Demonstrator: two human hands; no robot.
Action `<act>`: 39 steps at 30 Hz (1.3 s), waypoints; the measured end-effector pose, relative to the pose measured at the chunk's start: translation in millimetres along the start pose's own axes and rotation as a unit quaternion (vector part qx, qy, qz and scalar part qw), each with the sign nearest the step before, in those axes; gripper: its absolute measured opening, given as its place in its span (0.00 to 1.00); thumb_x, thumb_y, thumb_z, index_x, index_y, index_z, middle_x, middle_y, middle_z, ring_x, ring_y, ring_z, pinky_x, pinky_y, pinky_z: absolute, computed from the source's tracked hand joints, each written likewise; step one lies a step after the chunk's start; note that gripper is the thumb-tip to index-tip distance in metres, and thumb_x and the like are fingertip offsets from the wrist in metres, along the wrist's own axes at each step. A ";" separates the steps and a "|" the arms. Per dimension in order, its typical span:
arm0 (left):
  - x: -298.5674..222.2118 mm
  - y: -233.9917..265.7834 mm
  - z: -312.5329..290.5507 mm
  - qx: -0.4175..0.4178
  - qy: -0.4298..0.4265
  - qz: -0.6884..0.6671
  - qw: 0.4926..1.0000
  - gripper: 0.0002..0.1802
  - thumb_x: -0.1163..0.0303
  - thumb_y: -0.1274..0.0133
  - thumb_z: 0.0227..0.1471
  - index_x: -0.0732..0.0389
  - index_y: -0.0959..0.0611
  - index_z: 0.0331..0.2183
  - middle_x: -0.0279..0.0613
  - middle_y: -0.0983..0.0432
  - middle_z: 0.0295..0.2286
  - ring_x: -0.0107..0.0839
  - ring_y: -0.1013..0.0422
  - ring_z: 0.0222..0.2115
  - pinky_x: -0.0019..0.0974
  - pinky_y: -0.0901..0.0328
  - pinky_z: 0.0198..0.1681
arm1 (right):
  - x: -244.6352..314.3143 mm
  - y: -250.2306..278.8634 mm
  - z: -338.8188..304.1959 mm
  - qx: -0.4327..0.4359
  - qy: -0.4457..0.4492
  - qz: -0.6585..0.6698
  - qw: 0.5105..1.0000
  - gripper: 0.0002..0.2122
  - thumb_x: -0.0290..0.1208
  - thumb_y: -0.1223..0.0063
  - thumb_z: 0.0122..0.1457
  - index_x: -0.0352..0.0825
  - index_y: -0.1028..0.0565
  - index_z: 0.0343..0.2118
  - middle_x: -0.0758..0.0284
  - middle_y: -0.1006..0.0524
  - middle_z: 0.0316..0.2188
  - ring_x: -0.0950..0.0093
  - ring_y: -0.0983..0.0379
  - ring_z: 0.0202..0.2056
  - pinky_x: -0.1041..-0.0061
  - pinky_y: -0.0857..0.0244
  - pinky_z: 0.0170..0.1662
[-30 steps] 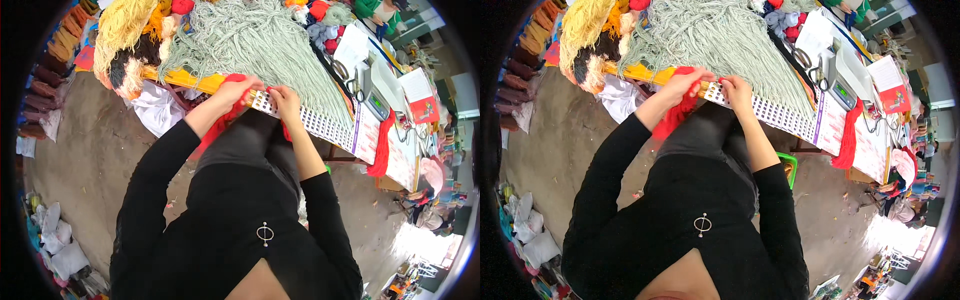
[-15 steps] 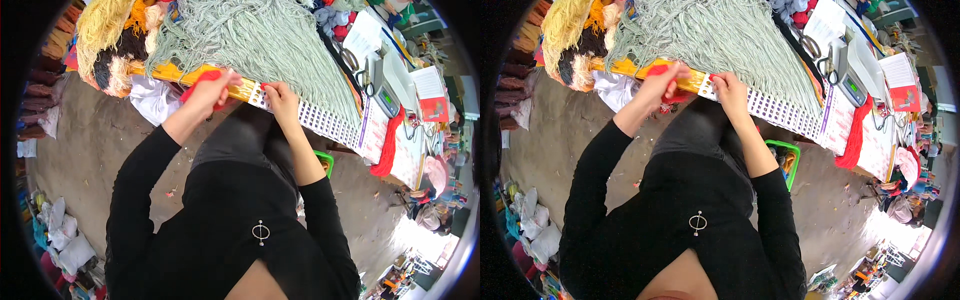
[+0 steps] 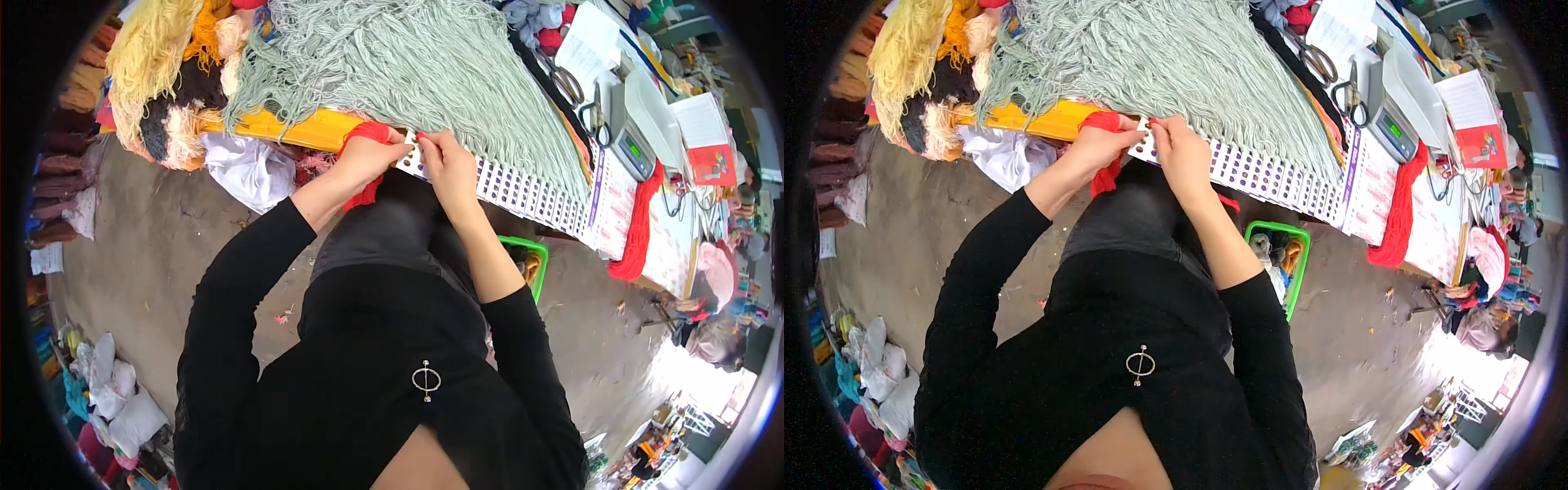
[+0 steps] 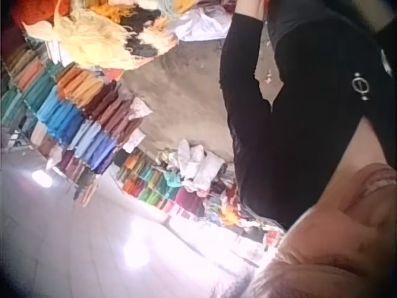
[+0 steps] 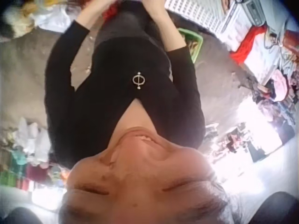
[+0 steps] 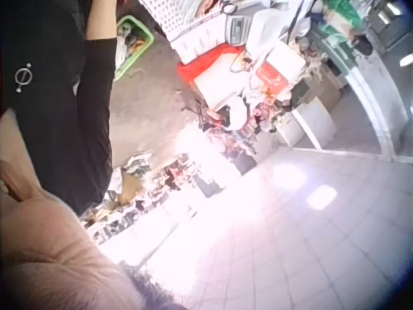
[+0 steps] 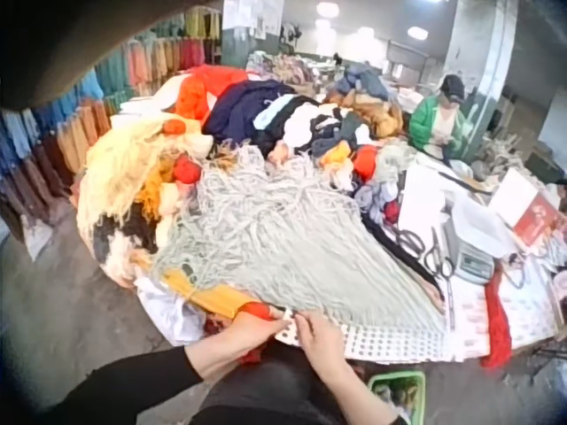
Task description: The recorder is sorting, weighing, and organizing bundles of red fringe yarn at a factory workbench.
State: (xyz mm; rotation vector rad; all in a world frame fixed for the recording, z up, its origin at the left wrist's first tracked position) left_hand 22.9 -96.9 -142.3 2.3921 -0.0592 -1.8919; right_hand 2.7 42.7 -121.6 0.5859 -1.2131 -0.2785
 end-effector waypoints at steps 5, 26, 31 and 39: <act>-8.7 -0.5 0.2 0.048 0.147 -0.117 0.981 0.07 0.70 0.53 0.49 0.60 0.21 0.26 0.29 0.31 0.15 0.15 0.46 0.10 0.23 0.54 0.11 | -4.5 3.2 3.0 0.025 0.030 -0.015 0.999 0.07 0.29 0.47 0.53 0.30 0.25 0.28 0.64 0.25 0.18 0.77 0.30 0.20 0.79 0.38 0.25; 8.1 24.3 16.2 0.013 0.045 0.065 0.997 0.11 0.64 0.50 0.51 0.62 0.20 0.28 0.32 0.24 0.21 0.15 0.42 0.14 0.22 0.48 0.16 | -7.6 -2.6 10.4 0.059 -0.027 -0.072 0.995 0.12 0.37 0.47 0.52 0.38 0.31 0.36 0.64 0.24 0.21 0.66 0.26 0.24 0.70 0.36 0.28; -33.5 66.2 -4.2 0.195 0.109 -0.421 0.879 0.10 0.69 0.54 0.56 0.67 0.26 0.35 0.28 0.38 0.19 0.12 0.48 0.15 0.16 0.53 0.14 | -1.4 -3.3 8.0 0.033 -0.025 -0.109 0.993 0.12 0.36 0.48 0.53 0.37 0.31 0.37 0.65 0.24 0.21 0.67 0.27 0.23 0.71 0.36 0.29; -30.1 -1.0 -0.3 0.250 0.128 -0.039 0.959 0.15 0.72 0.54 0.50 0.56 0.26 0.42 0.33 0.29 0.18 0.15 0.44 0.11 0.21 0.52 0.13 | -17.8 -0.3 7.0 0.012 -0.074 0.314 0.947 0.09 0.19 0.53 0.56 0.32 0.33 0.40 0.72 0.28 0.28 0.83 0.32 0.30 0.84 0.38 0.35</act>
Point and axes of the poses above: each hand's wrist, its own z-axis towards the middle knuckle, its own y-axis out of the back of the hand, x = y × z, the point moved 5 cm from there along z, towards the middle knuckle
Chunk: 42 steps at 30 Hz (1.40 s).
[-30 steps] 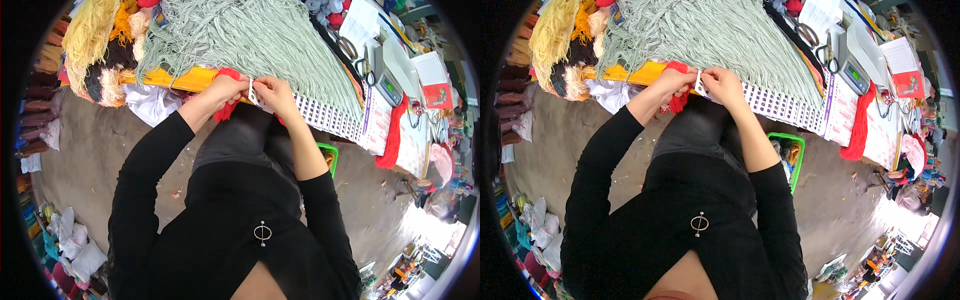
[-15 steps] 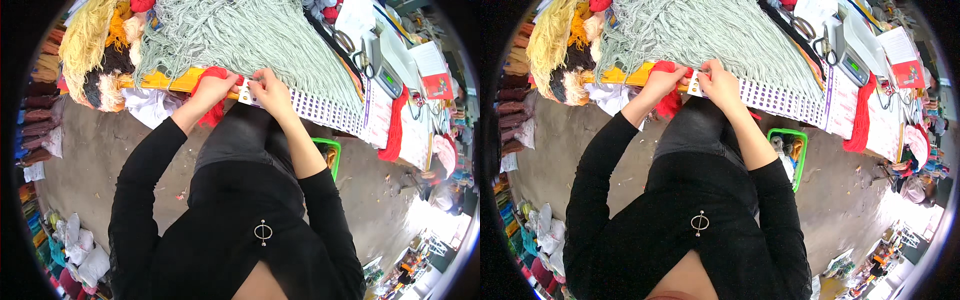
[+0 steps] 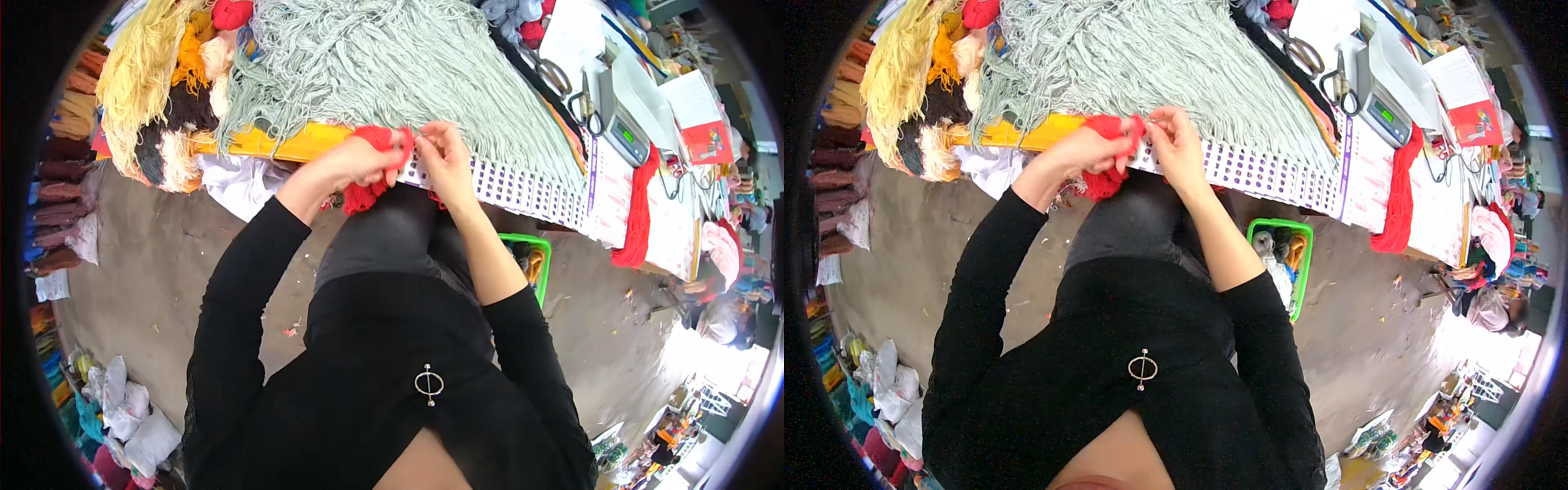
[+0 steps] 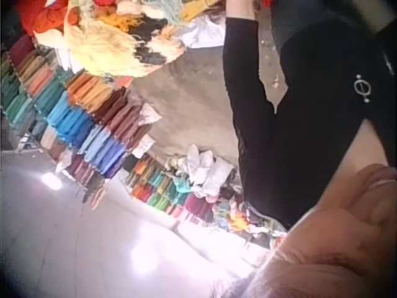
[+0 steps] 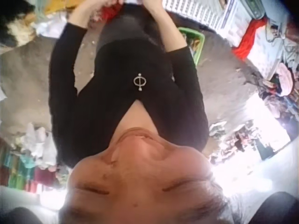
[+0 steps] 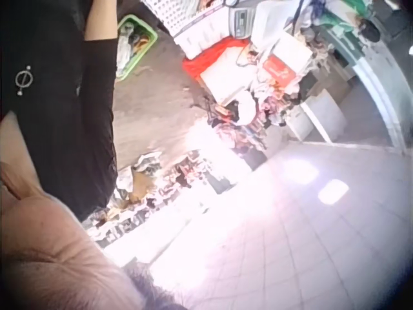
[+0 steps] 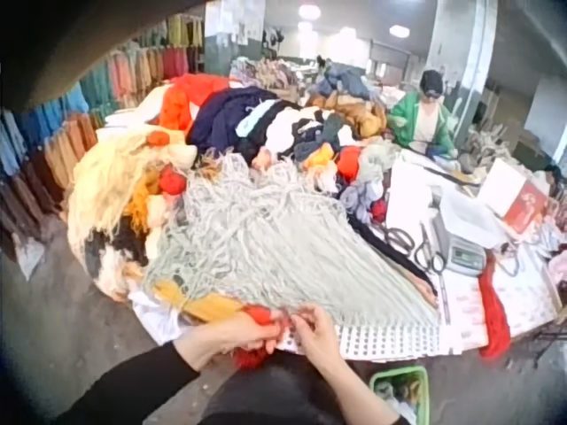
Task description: The recorder is sorting, weighing, and organizing bundles of red fringe yarn at a factory workbench.
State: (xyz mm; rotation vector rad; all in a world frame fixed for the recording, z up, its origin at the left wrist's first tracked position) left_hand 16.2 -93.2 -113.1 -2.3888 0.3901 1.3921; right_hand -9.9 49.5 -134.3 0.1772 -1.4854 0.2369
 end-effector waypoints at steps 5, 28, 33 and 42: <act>-0.5 18.0 -4.7 -0.261 -0.232 0.145 0.926 0.07 0.71 0.49 0.48 0.64 0.22 0.23 0.37 0.27 0.20 0.26 0.31 0.21 0.30 0.37 0.26 | 10.4 -15.4 -6.2 0.001 0.031 -0.327 0.944 0.10 0.29 0.47 0.52 0.36 0.27 0.38 0.65 0.24 0.33 0.73 0.27 0.32 0.77 0.35 0.37; -10.6 3.1 -50.2 -0.405 -0.378 0.398 0.731 0.09 0.69 0.47 0.49 0.62 0.20 0.33 0.43 0.24 0.31 0.37 0.28 0.34 0.34 0.35 0.38 | 9.1 0.5 -10.1 -0.119 -0.004 -0.166 0.979 0.04 0.17 0.53 0.49 0.30 0.35 0.26 0.64 0.29 0.17 0.80 0.33 0.14 0.80 0.38 0.18; 8.1 15.7 -32.0 -0.411 -0.353 0.507 0.670 0.06 0.68 0.47 0.48 0.59 0.21 0.29 0.42 0.25 0.27 0.40 0.28 0.29 0.38 0.35 0.33 | 6.3 -9.9 -9.8 -0.116 0.064 -0.348 0.928 0.06 0.24 0.50 0.47 0.32 0.33 0.28 0.62 0.29 0.21 0.67 0.29 0.25 0.70 0.36 0.27; -8.8 30.3 -54.1 -0.440 -0.357 0.533 0.629 0.11 0.66 0.50 0.50 0.55 0.20 0.37 0.44 0.26 0.27 0.41 0.30 0.29 0.42 0.36 0.32 | 21.5 -30.3 -14.6 -0.025 0.090 -0.498 0.862 0.17 0.42 0.45 0.46 0.37 0.31 0.34 0.65 0.29 0.31 0.64 0.28 0.30 0.65 0.36 0.30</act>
Point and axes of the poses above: each hand's wrist, its own z-axis towards the middle knuckle, its own y-axis out of the back of the hand, x = y × z, the point moved 5 cm from there along z, towards the middle knuckle
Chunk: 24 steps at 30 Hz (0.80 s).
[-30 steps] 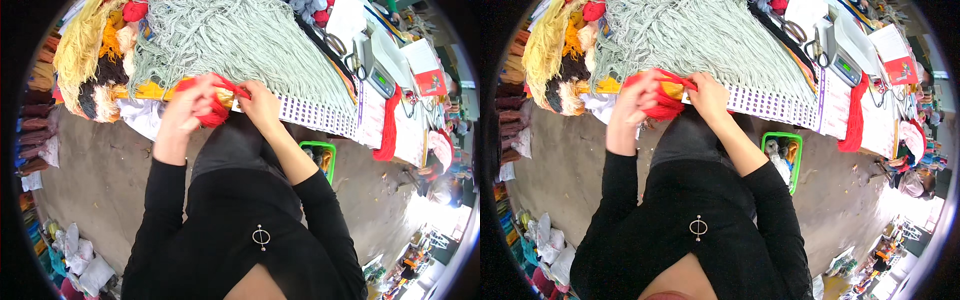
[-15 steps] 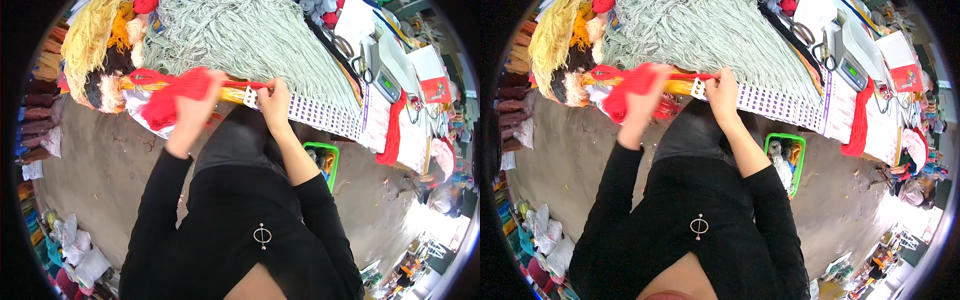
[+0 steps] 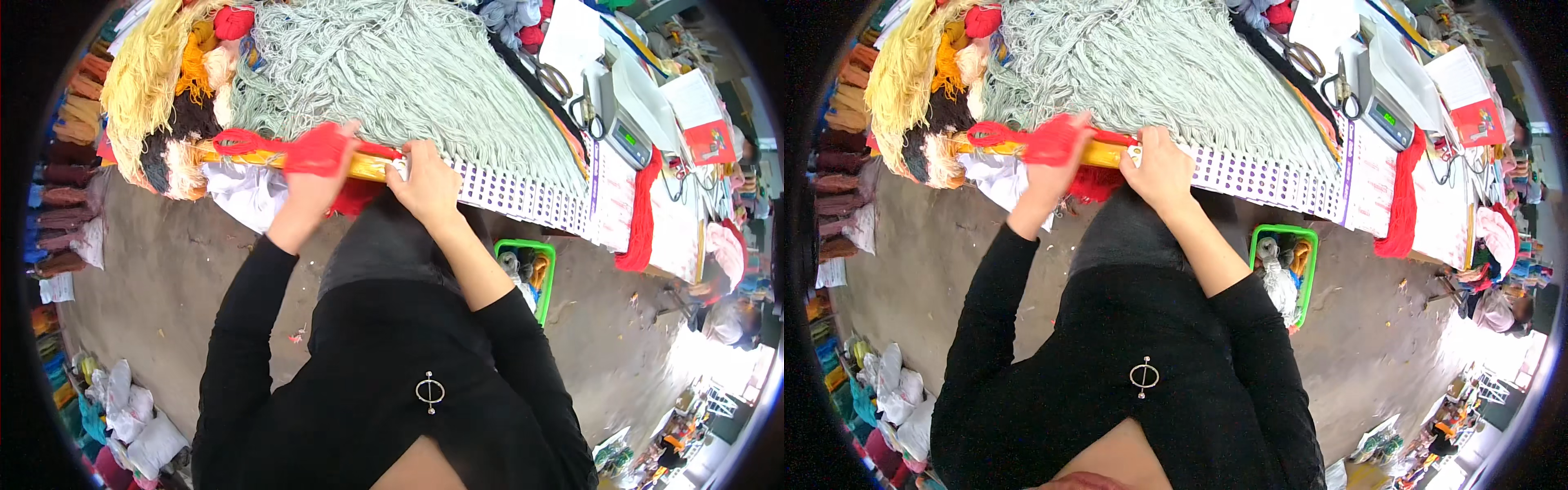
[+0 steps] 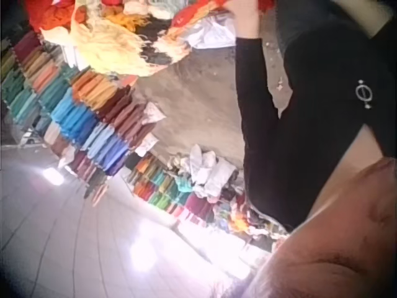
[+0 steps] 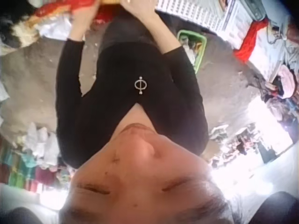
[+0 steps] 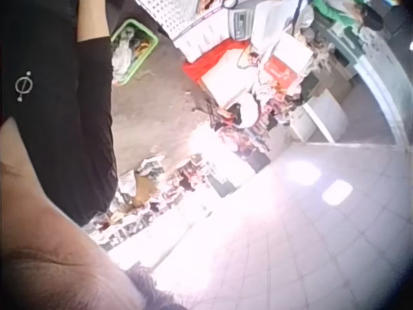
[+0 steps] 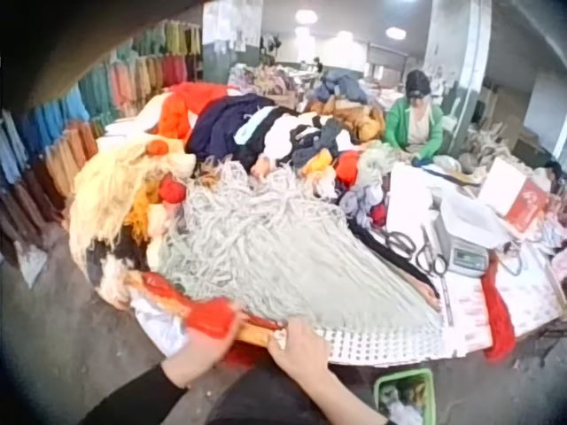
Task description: The recorder is sorting, weighing, and organizing bundles of red fringe yarn at a factory workbench.
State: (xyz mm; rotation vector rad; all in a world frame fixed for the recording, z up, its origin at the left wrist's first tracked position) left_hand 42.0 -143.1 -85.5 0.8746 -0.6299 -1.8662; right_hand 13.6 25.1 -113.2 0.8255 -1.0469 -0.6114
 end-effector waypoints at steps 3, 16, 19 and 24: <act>-24.1 -34.4 -2.4 0.132 -0.038 -0.019 0.990 0.10 0.68 0.48 0.46 0.58 0.21 0.33 0.46 0.26 0.26 0.44 0.30 0.29 0.43 0.37 0.32 | -0.2 -1.0 1.9 -0.001 -0.010 0.006 1.000 0.16 0.42 0.46 0.47 0.38 0.31 0.34 0.66 0.29 0.31 0.64 0.28 0.29 0.64 0.36 0.29; -17.0 -31.2 9.7 0.080 -0.062 0.019 0.995 0.06 0.69 0.50 0.42 0.58 0.24 0.28 0.44 0.30 0.22 0.42 0.30 0.28 0.44 0.37 0.30 | -6.9 0.7 0.2 0.011 -0.048 0.057 0.997 0.15 0.40 0.47 0.46 0.37 0.30 0.35 0.65 0.27 0.32 0.65 0.28 0.30 0.66 0.35 0.30; 37.2 -33.4 14.0 0.053 -0.047 0.089 0.994 0.05 0.72 0.52 0.41 0.57 0.23 0.25 0.44 0.28 0.21 0.43 0.30 0.24 0.43 0.35 0.27 | -7.9 0.7 -0.8 -0.014 -0.009 0.033 0.999 0.15 0.40 0.46 0.45 0.39 0.29 0.35 0.69 0.29 0.25 0.70 0.29 0.23 0.68 0.38 0.26; 153.9 -3.3 37.4 0.092 0.015 0.249 0.964 0.06 0.69 0.52 0.41 0.58 0.22 0.25 0.47 0.26 0.24 0.46 0.29 0.26 0.47 0.35 0.28 | -2.1 1.8 -0.2 -0.009 -0.006 0.028 1.000 0.15 0.41 0.46 0.45 0.40 0.29 0.35 0.69 0.29 0.26 0.69 0.29 0.25 0.68 0.38 0.26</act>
Point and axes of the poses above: each hand's wrist, its own z-axis towards the middle knuckle, its own y-axis out of the back of the hand, x = y × z, the point moved 5 cm from there along z, towards the middle knuckle
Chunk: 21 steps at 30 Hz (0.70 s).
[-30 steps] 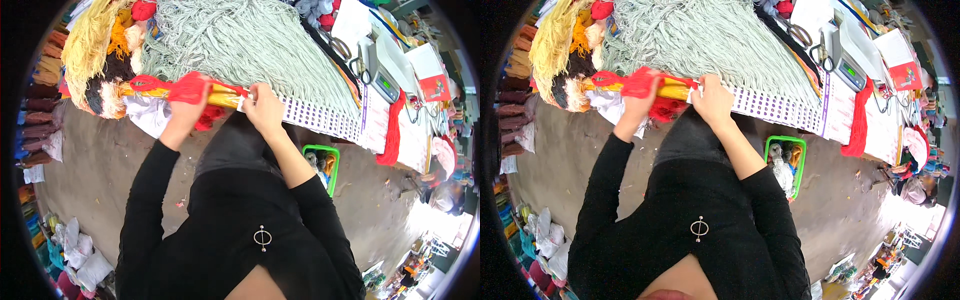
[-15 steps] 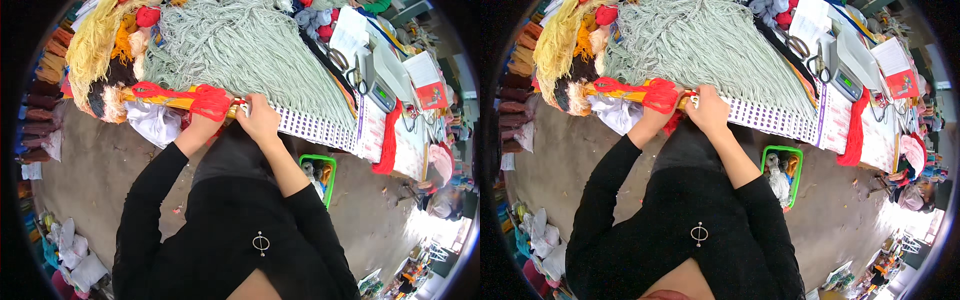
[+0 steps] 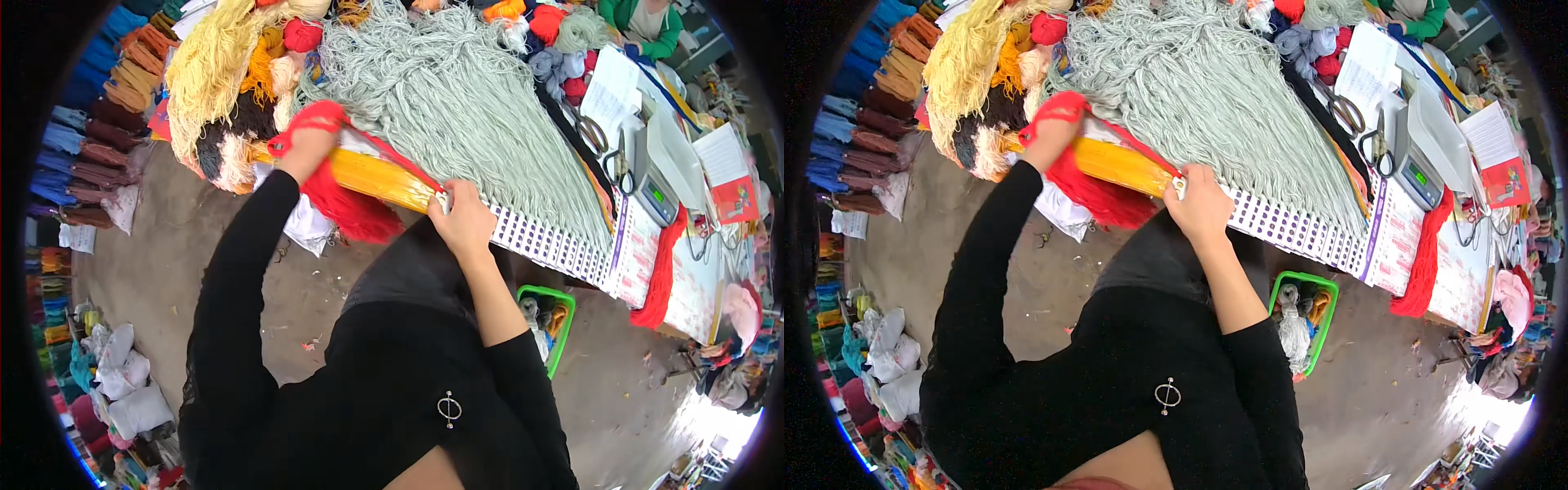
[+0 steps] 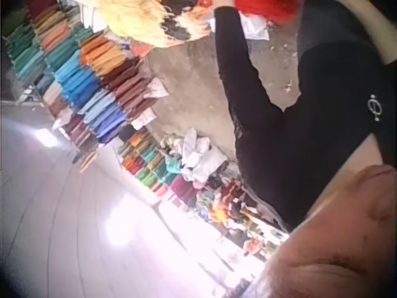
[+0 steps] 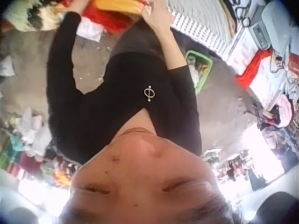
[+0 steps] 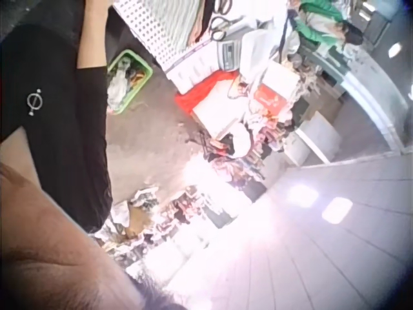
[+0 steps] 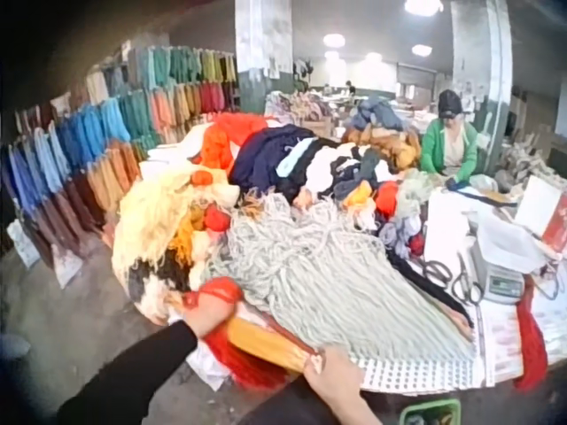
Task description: The recorder is sorting, weighing, and organizing bundles of red fringe yarn at a factory workbench.
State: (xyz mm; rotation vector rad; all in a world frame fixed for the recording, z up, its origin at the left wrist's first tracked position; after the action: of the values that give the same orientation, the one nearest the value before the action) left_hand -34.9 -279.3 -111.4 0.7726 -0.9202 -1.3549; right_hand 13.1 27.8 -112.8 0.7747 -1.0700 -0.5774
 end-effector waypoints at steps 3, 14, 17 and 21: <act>59.1 5.2 10.7 0.049 0.071 -0.005 0.996 0.08 0.66 0.52 0.45 0.59 0.21 0.28 0.48 0.25 0.28 0.46 0.29 0.31 0.47 0.35 0.34 | 1.7 0.9 1.0 -0.009 0.012 -0.001 1.000 0.15 0.42 0.46 0.46 0.40 0.29 0.35 0.69 0.28 0.26 0.68 0.29 0.25 0.67 0.37 0.26; -86.6 112.0 -48.1 0.194 0.225 -0.889 0.348 0.32 0.46 0.65 0.57 0.54 0.41 0.57 0.30 0.29 0.27 0.14 0.51 0.12 0.18 0.55 0.14 | -25.2 7.2 -3.6 -0.018 -0.123 0.380 0.917 0.08 0.31 0.46 0.53 0.33 0.26 0.33 0.72 0.29 0.21 0.84 0.36 0.22 0.82 0.40 0.26; -160.9 120.8 -50.4 0.185 0.160 -0.951 0.188 0.35 0.48 0.66 0.58 0.67 0.42 0.56 0.42 0.32 0.43 0.21 0.38 0.24 0.30 0.39 0.33 | -5.4 29.5 -20.2 0.006 -0.129 0.464 0.876 0.05 0.25 0.49 0.56 0.30 0.28 0.33 0.75 0.30 0.21 0.88 0.38 0.22 0.88 0.43 0.25; -192.1 139.0 -37.9 0.174 0.179 -0.960 0.125 0.37 0.45 0.70 0.58 0.67 0.42 0.56 0.51 0.45 0.54 0.40 0.39 0.49 0.49 0.44 0.54 | 14.4 52.5 -35.3 0.052 -0.138 0.563 0.813 0.06 0.24 0.54 0.58 0.29 0.30 0.36 0.70 0.27 0.27 0.84 0.34 0.22 0.85 0.40 0.26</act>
State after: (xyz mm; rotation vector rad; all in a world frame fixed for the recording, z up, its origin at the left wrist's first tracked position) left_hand 64.9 -78.9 -24.5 2.9978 1.3164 -2.5188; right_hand 53.8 58.7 -72.8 0.0336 -1.6101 0.4144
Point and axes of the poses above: each hand's wrist, its own z-axis towards the middle knuckle, its own y-axis out of the back of the hand, x = y × z, the point moved 5 cm from there along z, towards the middle knuckle
